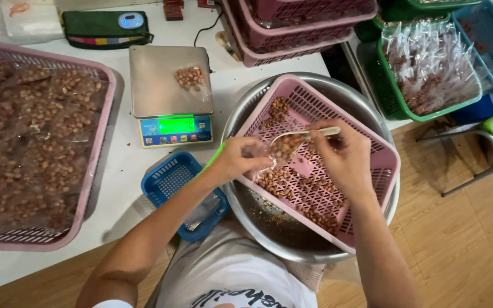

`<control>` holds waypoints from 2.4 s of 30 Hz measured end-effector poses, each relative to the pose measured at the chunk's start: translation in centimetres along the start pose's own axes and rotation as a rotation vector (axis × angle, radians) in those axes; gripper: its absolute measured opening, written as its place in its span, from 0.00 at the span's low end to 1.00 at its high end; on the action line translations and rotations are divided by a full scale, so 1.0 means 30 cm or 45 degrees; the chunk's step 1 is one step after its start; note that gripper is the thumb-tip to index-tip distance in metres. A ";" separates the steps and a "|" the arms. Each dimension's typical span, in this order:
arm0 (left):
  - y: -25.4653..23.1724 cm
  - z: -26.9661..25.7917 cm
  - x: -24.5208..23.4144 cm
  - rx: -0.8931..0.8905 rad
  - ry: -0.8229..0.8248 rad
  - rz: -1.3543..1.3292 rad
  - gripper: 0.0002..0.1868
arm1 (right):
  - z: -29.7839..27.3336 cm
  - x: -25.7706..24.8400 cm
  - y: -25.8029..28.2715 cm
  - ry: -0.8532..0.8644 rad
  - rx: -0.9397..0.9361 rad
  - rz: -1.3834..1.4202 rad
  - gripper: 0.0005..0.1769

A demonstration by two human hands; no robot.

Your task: The person scoops roasted peanuts from a pink basket into small plastic bags using a white plastic spoon. Each bag is placed on a digital scale to measure the weight, then moved to a larger pink basket containing other filled bags. The process is repeated continuously throughout the clip.

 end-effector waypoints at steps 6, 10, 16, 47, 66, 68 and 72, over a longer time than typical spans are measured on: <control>0.183 0.093 0.124 0.138 0.148 0.255 0.34 | -0.019 -0.019 -0.072 -0.024 -0.310 -0.260 0.02; 0.165 0.108 0.160 0.002 0.248 -0.107 0.31 | 0.000 -0.075 -0.045 -0.083 -0.075 -0.122 0.04; 0.059 0.027 0.183 0.078 0.240 -0.003 0.23 | -0.013 -0.094 -0.215 -0.248 0.580 0.518 0.04; -0.143 0.085 -0.242 0.238 -0.371 -0.219 0.22 | -0.078 -0.001 -0.181 -0.237 0.361 0.163 0.04; 0.086 -0.013 0.125 0.439 0.022 0.048 0.12 | -0.054 -0.117 -0.241 -0.448 0.350 -0.029 0.06; 0.124 -0.046 0.066 0.428 -0.071 -0.062 0.07 | -0.078 -0.097 -0.217 -0.417 0.360 0.047 0.06; -0.198 -0.329 -0.296 0.336 -0.524 0.143 0.08 | -0.157 -0.086 -0.212 -0.406 0.358 -0.092 0.09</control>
Point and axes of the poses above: each hand's wrist, its own z-axis towards the middle knuckle, its own x-axis out of the palm, y = z × x, the point moved 4 cm from there along z, towards the middle knuckle, and after that the axes turned 9 degrees about -y, right-handed, at the moved point
